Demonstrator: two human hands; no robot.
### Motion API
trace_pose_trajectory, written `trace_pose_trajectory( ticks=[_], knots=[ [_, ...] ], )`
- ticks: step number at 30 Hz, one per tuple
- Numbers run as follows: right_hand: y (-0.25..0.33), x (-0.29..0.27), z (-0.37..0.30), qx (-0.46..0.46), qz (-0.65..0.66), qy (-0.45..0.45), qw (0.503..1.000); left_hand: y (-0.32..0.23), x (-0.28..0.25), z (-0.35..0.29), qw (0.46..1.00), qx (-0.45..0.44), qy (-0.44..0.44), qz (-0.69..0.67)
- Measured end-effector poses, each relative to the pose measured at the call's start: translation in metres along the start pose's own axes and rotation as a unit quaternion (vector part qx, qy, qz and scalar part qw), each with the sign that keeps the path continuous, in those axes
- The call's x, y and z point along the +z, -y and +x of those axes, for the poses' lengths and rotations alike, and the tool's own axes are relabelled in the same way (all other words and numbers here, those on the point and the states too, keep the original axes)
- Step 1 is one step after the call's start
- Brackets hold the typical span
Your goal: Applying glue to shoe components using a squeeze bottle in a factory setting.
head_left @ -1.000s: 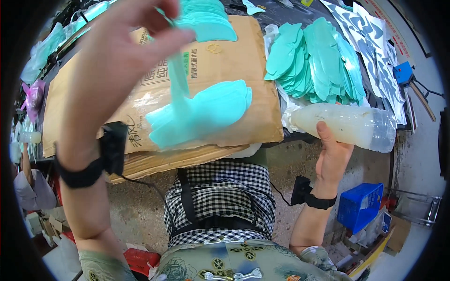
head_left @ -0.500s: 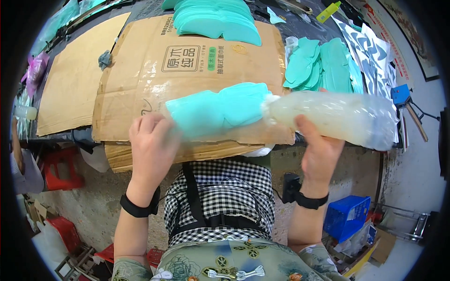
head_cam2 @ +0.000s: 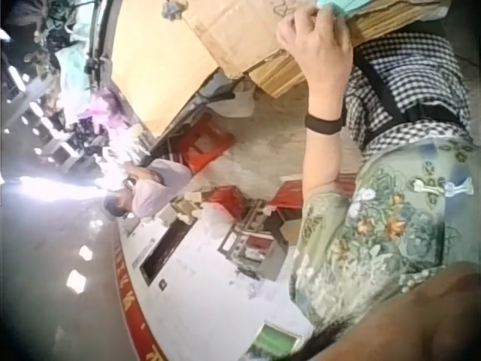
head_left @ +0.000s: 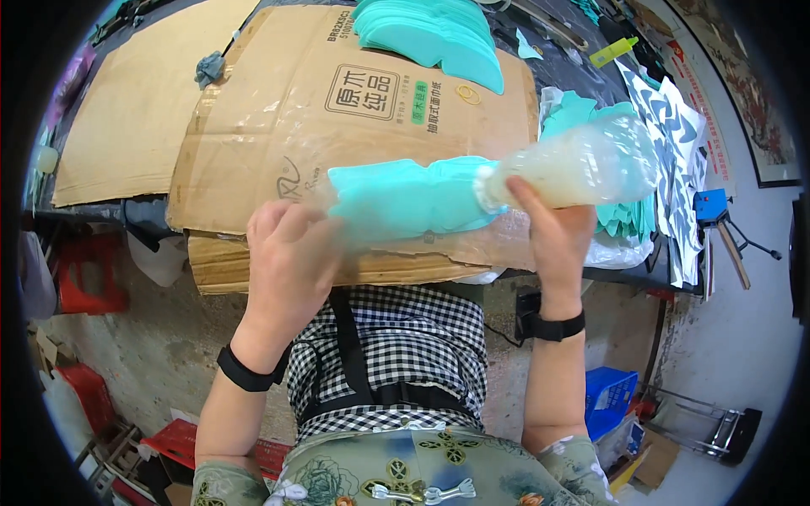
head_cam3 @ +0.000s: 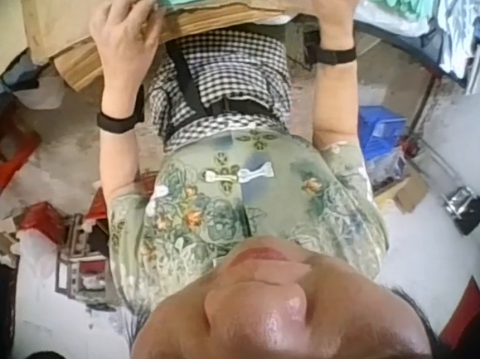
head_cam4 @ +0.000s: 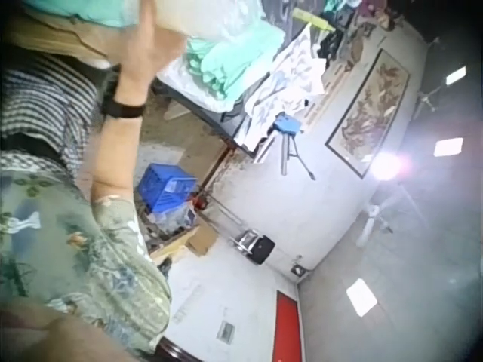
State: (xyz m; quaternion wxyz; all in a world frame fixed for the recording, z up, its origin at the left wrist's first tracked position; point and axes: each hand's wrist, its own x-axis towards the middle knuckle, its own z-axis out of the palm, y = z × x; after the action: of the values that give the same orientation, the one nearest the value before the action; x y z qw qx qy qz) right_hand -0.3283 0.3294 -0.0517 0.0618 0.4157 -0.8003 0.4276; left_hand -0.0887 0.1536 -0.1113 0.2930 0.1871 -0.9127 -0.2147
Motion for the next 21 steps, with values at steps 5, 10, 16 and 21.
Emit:
trace_pose_trajectory(
  ticks=[5,10,16,21],
  knots=[
    [0.009,-0.001,-0.019,0.139,0.084,-0.054,0.985,0.006,-0.002,-0.003,1.000,-0.007,0.001,-0.017],
    [0.057,0.059,-0.040,-0.102,0.107,0.034,0.988,0.022,-0.023,-0.006,0.991,-0.110,-0.069,-0.041],
    [0.069,0.069,0.001,-0.014,0.153,0.087,0.984,0.048,-0.090,-0.020,0.975,-0.172,-0.132,0.047],
    [0.090,0.082,-0.002,-0.127,0.115,0.131,0.976,0.050,-0.102,-0.010,0.972,-0.179,-0.146,0.031]
  ],
)
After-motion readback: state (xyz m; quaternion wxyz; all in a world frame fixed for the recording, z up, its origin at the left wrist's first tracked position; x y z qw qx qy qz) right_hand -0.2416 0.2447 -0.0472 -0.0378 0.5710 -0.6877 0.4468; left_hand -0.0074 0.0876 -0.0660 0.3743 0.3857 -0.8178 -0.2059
